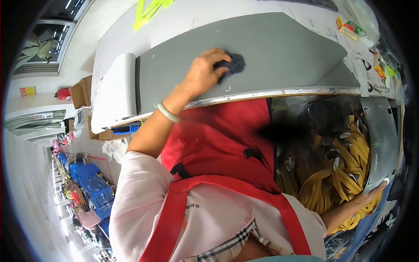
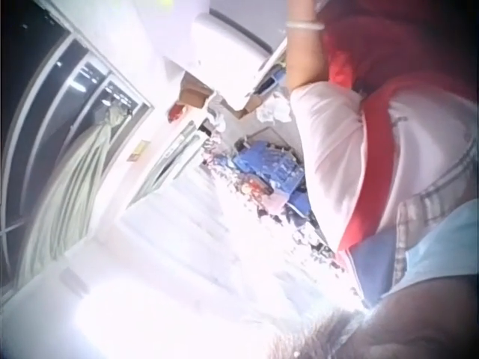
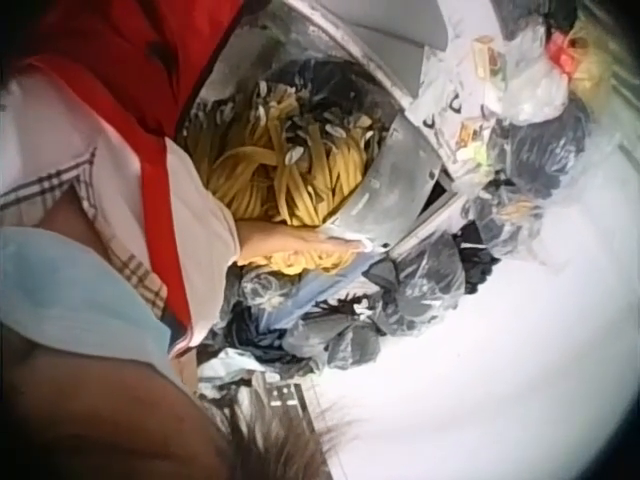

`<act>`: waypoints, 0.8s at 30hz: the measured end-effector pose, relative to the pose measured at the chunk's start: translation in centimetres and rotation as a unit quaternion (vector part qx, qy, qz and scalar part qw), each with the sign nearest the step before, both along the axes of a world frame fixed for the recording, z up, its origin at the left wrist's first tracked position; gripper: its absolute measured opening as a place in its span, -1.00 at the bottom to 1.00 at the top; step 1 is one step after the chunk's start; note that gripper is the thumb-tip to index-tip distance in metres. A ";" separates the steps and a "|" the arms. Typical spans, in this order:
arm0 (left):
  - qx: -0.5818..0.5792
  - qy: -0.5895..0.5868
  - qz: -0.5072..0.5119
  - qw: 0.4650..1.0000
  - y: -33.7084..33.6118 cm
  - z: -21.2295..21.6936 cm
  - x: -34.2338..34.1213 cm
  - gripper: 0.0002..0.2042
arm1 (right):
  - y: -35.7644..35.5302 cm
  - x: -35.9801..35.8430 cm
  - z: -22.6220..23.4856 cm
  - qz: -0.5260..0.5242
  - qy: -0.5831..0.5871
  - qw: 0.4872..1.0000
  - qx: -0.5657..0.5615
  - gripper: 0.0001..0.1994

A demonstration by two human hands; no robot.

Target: The person is using a small white sponge to clean rectangular grey panels at a workbench.

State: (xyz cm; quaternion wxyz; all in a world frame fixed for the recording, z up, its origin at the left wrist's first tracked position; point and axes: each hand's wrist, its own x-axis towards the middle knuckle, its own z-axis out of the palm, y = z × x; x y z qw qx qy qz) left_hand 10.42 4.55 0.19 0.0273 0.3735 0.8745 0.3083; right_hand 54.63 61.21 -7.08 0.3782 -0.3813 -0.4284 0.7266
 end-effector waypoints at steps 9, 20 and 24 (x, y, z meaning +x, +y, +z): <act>0.025 -0.005 0.095 0.995 -0.1 1.8 -3.1 -0.74 | -4.4 -0.4 2.7 -0.052 -0.006 0.999 0.014 -0.46; 0.137 -0.281 -0.211 0.926 28.6 2.2 5.0 -0.69 | 2.7 6.0 -0.6 -0.228 0.031 0.969 0.085 -0.45; 0.129 -0.204 -0.217 0.946 40.3 1.1 5.3 -0.67 | 1.3 5.8 0.3 -0.235 0.079 0.967 0.061 -0.48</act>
